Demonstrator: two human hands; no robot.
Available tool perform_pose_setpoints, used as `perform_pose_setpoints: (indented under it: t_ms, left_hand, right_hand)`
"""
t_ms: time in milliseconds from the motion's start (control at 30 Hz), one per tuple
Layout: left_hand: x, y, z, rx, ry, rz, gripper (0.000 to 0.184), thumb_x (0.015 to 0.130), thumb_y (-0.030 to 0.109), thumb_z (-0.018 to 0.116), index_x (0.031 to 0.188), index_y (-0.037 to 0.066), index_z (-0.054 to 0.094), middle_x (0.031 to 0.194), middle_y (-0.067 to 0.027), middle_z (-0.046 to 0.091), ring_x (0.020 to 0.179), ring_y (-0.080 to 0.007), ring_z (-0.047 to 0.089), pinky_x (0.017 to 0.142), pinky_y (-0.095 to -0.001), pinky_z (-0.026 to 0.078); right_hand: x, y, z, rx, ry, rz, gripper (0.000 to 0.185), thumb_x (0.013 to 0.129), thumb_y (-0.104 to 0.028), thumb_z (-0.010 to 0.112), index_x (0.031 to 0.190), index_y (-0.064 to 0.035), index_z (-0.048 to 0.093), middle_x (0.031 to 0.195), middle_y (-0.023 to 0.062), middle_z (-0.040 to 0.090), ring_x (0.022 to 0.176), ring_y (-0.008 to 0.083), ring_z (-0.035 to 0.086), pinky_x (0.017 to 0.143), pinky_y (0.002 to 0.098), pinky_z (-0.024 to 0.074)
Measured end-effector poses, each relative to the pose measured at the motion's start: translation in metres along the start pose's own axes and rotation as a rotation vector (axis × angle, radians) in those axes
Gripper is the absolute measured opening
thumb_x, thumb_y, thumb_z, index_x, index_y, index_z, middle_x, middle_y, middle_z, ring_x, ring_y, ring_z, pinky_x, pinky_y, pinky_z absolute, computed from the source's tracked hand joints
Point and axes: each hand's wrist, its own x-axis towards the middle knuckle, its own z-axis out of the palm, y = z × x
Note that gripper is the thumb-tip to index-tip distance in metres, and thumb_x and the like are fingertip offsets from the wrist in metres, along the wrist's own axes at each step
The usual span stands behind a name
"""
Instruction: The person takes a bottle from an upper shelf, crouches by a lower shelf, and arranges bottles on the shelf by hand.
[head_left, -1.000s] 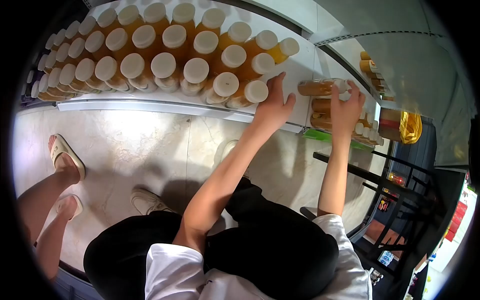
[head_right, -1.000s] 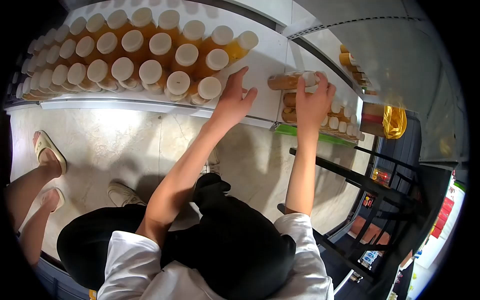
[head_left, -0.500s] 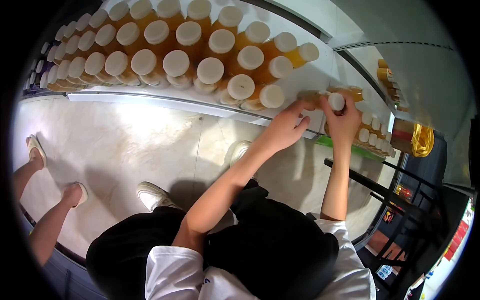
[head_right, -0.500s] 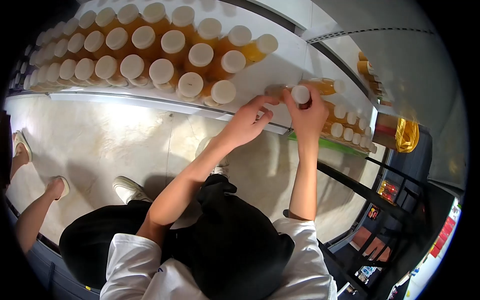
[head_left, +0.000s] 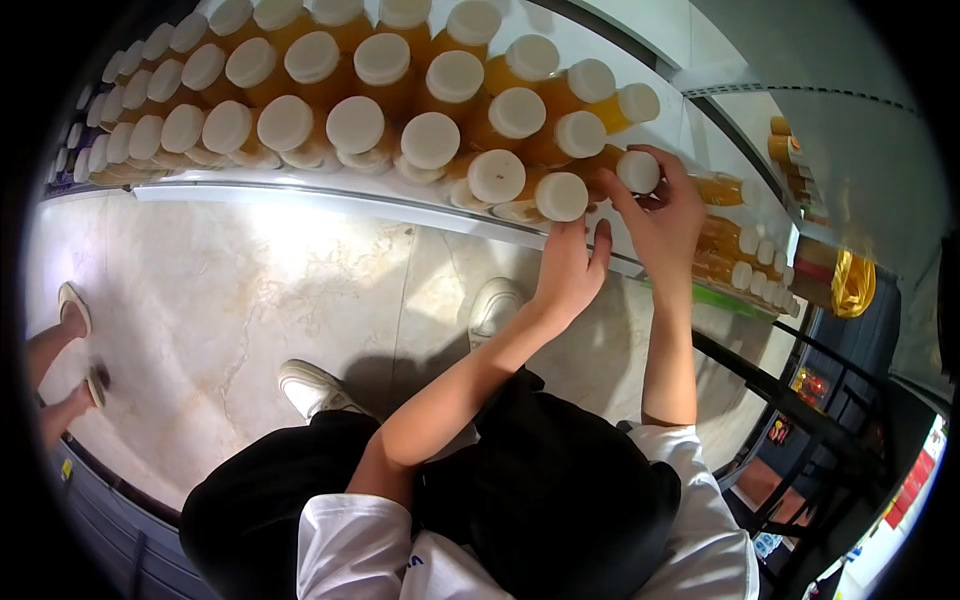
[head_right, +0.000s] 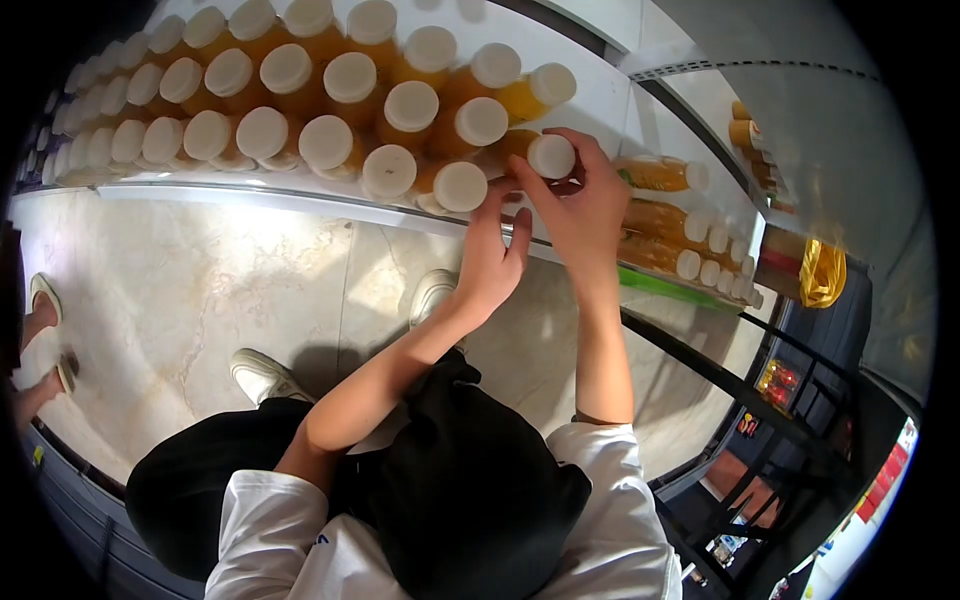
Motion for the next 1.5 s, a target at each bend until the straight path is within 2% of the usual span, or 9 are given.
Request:
perform_pose_setpoints:
  t_ms: [200,400,467,633,700,867,1033,1233,1500]
  left_hand:
    - [-0.003,-0.005,0.004,0.142,0.061,0.115,0.047,0.091,0.001,0.056,0.137,0.000,0.044,0.138,-0.0227,0.046,0.127,-0.0427,0.042,0.106,-0.0501,0.035]
    - [0.003,-0.006,0.003,0.118,0.063,0.093,0.046,0.091,0.003,0.055,0.136,0.000,0.044,0.137,-0.0225,0.047,0.128,-0.0415,0.042,0.110,-0.0491,0.031]
    - [0.002,-0.010,0.003,0.139,0.066,0.108,0.045,0.092,0.004,0.054,0.136,0.000,0.045,0.137,-0.0216,0.048,0.128,-0.0403,0.043,0.108,-0.0483,0.033]
    - [0.000,-0.013,0.005,0.125,0.049,0.048,0.042,0.093,0.006,0.055,0.135,0.003,0.048,0.134,-0.0185,0.051,0.124,-0.0355,0.049,0.099,-0.0438,0.043]
    - [0.000,-0.017,0.006,0.106,0.002,0.015,0.041,0.093,0.005,0.055,0.134,0.004,0.049,0.129,-0.0163,0.055,0.118,-0.0312,0.055,0.092,-0.0403,0.049]
    - [-0.008,-0.018,0.009,0.074,-0.083,0.001,0.037,0.094,0.002,0.056,0.130,0.003,0.051,0.122,-0.0142,0.059,0.112,-0.0281,0.059,0.090,-0.0393,0.051]
    - [-0.015,-0.015,0.006,0.075,-0.202,0.017,0.026,0.095,0.006,0.057,0.120,0.004,0.057,0.119,-0.0119,0.062,0.109,-0.0300,0.060,0.090,-0.0388,0.050]
    - [-0.016,-0.015,0.008,0.035,-0.206,0.030,0.023,0.093,0.006,0.059,0.116,0.005,0.058,0.112,-0.0117,0.064,0.103,-0.0326,0.060,0.086,-0.0412,0.050]
    - [-0.047,-0.027,0.014,-0.063,0.054,0.091,0.029,0.089,-0.004,0.058,0.118,0.001,0.051,0.110,-0.0187,0.055,0.092,-0.0332,0.054,0.077,-0.0390,0.045]
  right_hand:
    - [0.005,0.002,0.010,0.037,-0.013,0.015,0.039,0.080,-0.014,0.083,0.111,0.0019,0.064,0.091,0.0096,0.072,0.075,0.0119,0.069,0.067,0.0255,0.0575]
    - [0.010,0.008,-0.008,0.068,-0.118,-0.013,0.036,0.086,-0.012,0.079,0.116,0.0020,0.063,0.100,0.0075,0.069,0.084,0.0106,0.065,0.070,0.0256,0.0544]
    - [0.012,0.011,-0.031,-0.157,0.033,0.039,0.043,0.083,-0.025,0.082,0.115,-0.0010,0.065,0.095,0.0075,0.068,0.080,0.0118,0.065,0.064,0.0276,0.0525]
    - [0.038,0.063,-0.113,-0.888,0.389,-0.205,0.046,0.088,-0.038,0.074,0.120,-0.0066,0.065,0.105,0.0117,0.065,0.096,0.0237,0.061,0.088,0.0435,0.0456]
    - [0.043,0.082,-0.123,-1.363,0.307,0.183,0.052,0.090,-0.049,0.067,0.118,-0.0062,0.065,0.109,0.0160,0.066,0.105,0.0297,0.060,0.092,0.0544,0.0394]
    - [0.052,0.100,-0.120,-1.256,0.218,0.193,0.059,0.089,-0.059,0.063,0.114,-0.0056,0.064,0.090,0.0159,0.071,0.091,0.0324,0.068,0.091,0.0542,0.0406]
    - [0.030,0.051,-0.088,-0.682,0.113,0.050,0.043,0.084,-0.040,0.077,0.095,-0.0015,0.062,0.069,0.0143,0.068,0.063,0.0250,0.068,0.063,0.0359,0.0511]
    - [0.003,0.024,-0.061,-0.442,-0.066,0.070,0.035,0.078,-0.026,0.082,0.090,-0.0006,0.061,0.067,0.0098,0.064,0.061,0.0143,0.062,0.058,0.0301,0.0488]
    - [-0.020,-0.015,-0.033,-0.309,-0.198,0.011,0.041,0.073,-0.027,0.087,0.099,-0.0042,0.064,0.084,0.0088,0.068,0.076,0.0222,0.065,0.067,0.0332,0.0519]
